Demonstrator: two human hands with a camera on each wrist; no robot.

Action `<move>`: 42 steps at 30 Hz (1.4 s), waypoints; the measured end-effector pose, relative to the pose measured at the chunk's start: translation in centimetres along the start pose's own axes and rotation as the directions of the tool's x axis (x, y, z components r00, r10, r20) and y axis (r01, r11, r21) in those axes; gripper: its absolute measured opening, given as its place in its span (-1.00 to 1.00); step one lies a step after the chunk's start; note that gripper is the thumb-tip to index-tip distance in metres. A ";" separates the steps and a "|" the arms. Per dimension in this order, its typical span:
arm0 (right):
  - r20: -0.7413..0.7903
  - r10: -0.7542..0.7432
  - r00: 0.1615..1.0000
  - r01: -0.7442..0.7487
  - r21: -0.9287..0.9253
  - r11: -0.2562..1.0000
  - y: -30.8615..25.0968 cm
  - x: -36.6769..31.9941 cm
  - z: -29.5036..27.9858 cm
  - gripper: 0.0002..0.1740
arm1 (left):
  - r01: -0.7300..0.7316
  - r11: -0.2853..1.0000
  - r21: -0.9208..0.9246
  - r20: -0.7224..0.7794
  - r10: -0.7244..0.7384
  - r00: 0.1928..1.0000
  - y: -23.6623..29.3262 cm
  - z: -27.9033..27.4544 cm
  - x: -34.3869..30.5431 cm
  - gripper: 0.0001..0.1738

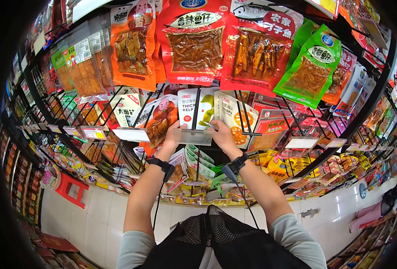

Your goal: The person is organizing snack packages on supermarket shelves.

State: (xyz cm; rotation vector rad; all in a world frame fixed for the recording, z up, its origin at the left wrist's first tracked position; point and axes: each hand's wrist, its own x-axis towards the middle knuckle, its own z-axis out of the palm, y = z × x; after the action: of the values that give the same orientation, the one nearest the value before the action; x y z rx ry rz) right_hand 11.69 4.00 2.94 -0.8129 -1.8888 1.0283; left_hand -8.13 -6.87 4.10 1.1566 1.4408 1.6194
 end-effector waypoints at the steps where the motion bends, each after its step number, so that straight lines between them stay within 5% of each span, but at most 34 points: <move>1: 0.005 -0.013 1.000 0.013 -0.011 1.000 0.1 -0.2 -0.1 -0.53 | 0.003 1.000 -0.030 -0.009 -0.003 1.000 -0.3 0.1 -0.1 -0.61; 4: 0.006 0.023 1.000 -0.022 -0.153 0.988 0.3 -0.3 -0.2 -0.55 | -0.047 0.996 -0.080 -0.081 0.041 0.996 -0.6 0.3 -0.7 -0.59; 7: -0.038 0.024 0.999 -0.028 -0.109 0.994 0.3 -0.3 0.1 -0.57 | -0.075 0.990 -0.120 -0.100 0.063 0.993 -0.3 0.2 -1.1 -0.60; 10: 0.044 0.064 0.997 -0.074 0.272 0.960 0.0 -0.4 0.4 -0.63 | -0.084 0.992 -0.089 -0.103 0.075 0.992 1.2 0.3 -2.2 -0.62; 16: 0.332 0.230 0.915 -0.375 0.483 0.791 -3.4 -1.3 -1.2 -0.74 | -0.029 0.999 -0.041 -0.115 0.024 0.993 4.8 0.1 -5.1 -0.72; 19: 0.379 0.190 0.906 -0.393 0.581 0.713 -4.8 -2.0 -1.6 -0.72 | -0.021 0.999 -0.031 -0.156 0.016 0.988 6.1 0.2 -6.6 -0.73; 42: 0.463 0.068 0.884 -0.373 0.610 0.699 -14.6 -13.3 -5.7 -0.68 | 0.099 0.966 -0.239 -0.092 -0.124 0.988 11.2 1.1 -18.9 -0.71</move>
State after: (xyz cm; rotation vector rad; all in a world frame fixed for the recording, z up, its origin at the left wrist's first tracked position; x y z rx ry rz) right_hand 20.52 -11.56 12.95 -0.3931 -1.5238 2.0356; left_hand 0.87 -25.44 11.67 0.8522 1.3129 1.7389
